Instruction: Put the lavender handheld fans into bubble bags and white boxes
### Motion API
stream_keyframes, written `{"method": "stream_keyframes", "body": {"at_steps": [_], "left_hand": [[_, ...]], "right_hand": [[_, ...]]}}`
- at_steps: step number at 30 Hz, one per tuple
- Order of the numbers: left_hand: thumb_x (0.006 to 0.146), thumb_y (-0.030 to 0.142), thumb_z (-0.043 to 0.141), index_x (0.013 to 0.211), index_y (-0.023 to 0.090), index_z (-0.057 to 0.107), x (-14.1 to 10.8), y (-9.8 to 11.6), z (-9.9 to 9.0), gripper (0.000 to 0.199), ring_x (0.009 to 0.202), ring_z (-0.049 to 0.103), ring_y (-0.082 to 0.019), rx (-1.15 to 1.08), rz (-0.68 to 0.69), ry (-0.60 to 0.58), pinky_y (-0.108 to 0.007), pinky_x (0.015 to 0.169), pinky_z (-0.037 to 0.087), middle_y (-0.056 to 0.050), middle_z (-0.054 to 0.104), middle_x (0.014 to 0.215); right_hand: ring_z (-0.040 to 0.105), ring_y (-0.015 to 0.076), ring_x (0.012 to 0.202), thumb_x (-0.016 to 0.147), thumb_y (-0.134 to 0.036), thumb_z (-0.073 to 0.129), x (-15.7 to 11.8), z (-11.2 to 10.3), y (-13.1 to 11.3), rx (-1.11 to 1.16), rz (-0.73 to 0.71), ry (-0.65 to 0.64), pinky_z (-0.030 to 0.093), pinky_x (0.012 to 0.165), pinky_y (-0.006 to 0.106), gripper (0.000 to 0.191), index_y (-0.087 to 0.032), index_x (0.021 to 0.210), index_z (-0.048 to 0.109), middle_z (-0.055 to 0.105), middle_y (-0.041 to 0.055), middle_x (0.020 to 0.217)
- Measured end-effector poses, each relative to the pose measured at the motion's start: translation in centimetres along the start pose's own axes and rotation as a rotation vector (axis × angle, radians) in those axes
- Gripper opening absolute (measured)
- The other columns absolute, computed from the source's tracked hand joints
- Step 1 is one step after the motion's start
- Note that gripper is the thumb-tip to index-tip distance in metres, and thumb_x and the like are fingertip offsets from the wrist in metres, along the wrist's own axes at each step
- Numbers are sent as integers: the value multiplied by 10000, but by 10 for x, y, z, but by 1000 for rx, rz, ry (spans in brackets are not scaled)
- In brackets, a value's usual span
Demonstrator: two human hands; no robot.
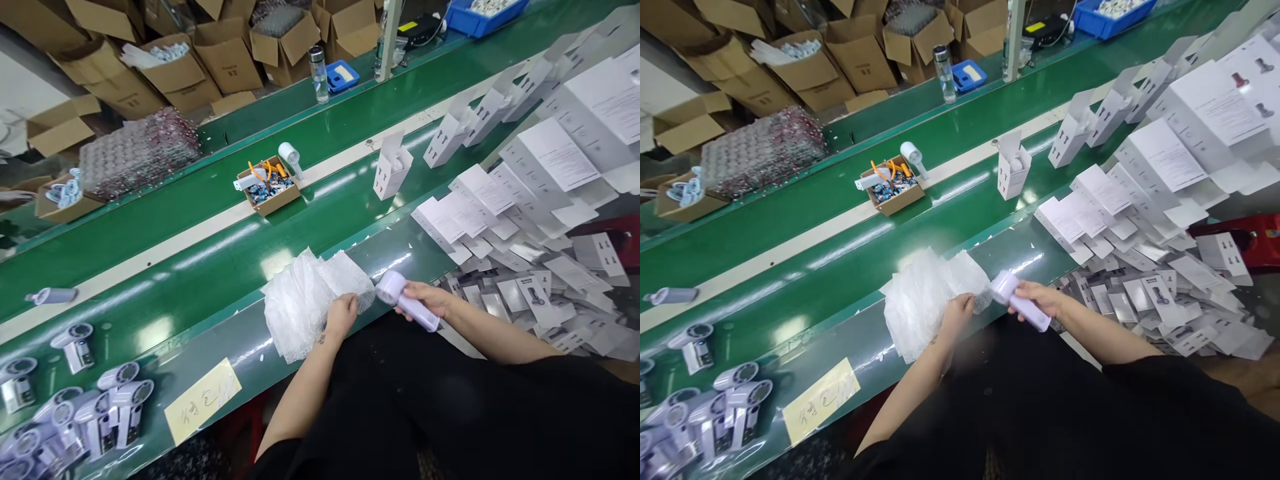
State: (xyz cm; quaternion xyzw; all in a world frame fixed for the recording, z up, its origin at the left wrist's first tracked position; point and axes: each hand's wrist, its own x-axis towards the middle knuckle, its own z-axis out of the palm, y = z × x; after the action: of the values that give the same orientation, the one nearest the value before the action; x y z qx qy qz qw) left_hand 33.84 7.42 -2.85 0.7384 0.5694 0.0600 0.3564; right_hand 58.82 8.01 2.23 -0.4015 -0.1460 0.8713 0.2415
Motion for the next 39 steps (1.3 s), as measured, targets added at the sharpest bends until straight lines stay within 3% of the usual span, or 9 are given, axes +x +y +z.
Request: {"method": "stream_keyframes", "body": {"at_steps": [4,8,16,23,28,31,34,36,39], "left_hand": [[841,310,446,824,174,668,14,20,-16,261,747,589,-160,-616,-54,47,-259,700,438,-28,660,768],[802,367,504,778,153,632,15,29,-29,251,607,521,-128,-894,-199,180,-251,624,421,-4,580,642],[872,134,360,913,164,603,0,37,-25,248,821,491,-196,-3,320,352,-332,761,436,-78,542,807],[845,96,365,989,136,587,8,48,-14,268,824,511,-213,202,565,308,-355,775,460,-96,535,797],[852,248,436,903,175,606,-6,64,-48,191,875,592,-210,-117,285,327,-372,813,479,-100,611,823],[825,377,412,925,276,596,-68,35,-109,233,1047,583,-209,-276,178,393,-397,796,510,-36,646,979],[756,400,391,744,292,629,-123,-3,-161,262,1082,589,-185,-769,-220,526,-325,704,536,11,685,978],[764,403,294,673,207,647,-125,-9,-165,414,981,634,-238,-824,-271,505,-349,615,519,-46,695,1009],[775,344,503,690,128,646,-75,22,-124,273,765,659,-160,-821,-248,303,-295,620,518,-95,706,869]], "right_hand": [[676,208,726,676,-257,737,13,18,-1,-85,59,-122,573,514,301,561,-213,1156,449,646,57,900],[667,175,703,662,-245,747,22,20,-9,-242,48,17,570,497,266,480,-202,1065,491,636,38,901],[667,221,643,697,-268,706,18,18,-9,-114,15,245,541,419,304,376,-197,946,434,653,50,780],[654,188,614,743,-205,620,7,30,-4,66,-2,250,542,449,298,321,-210,1011,443,641,36,785],[657,212,640,730,-213,630,10,34,9,112,-178,390,536,441,315,302,-216,936,410,638,36,784],[630,182,574,700,-182,622,16,37,19,106,-260,523,522,439,300,310,-227,893,384,603,-12,711],[596,148,542,708,-196,613,22,40,27,96,-215,550,521,479,294,281,-224,860,378,565,-32,667],[599,153,586,748,-257,599,21,40,29,-3,-142,542,526,523,317,244,-221,852,381,577,-12,707],[550,135,581,763,-287,587,10,34,26,-241,-100,573,490,528,278,178,-201,770,430,540,-14,658]]}}
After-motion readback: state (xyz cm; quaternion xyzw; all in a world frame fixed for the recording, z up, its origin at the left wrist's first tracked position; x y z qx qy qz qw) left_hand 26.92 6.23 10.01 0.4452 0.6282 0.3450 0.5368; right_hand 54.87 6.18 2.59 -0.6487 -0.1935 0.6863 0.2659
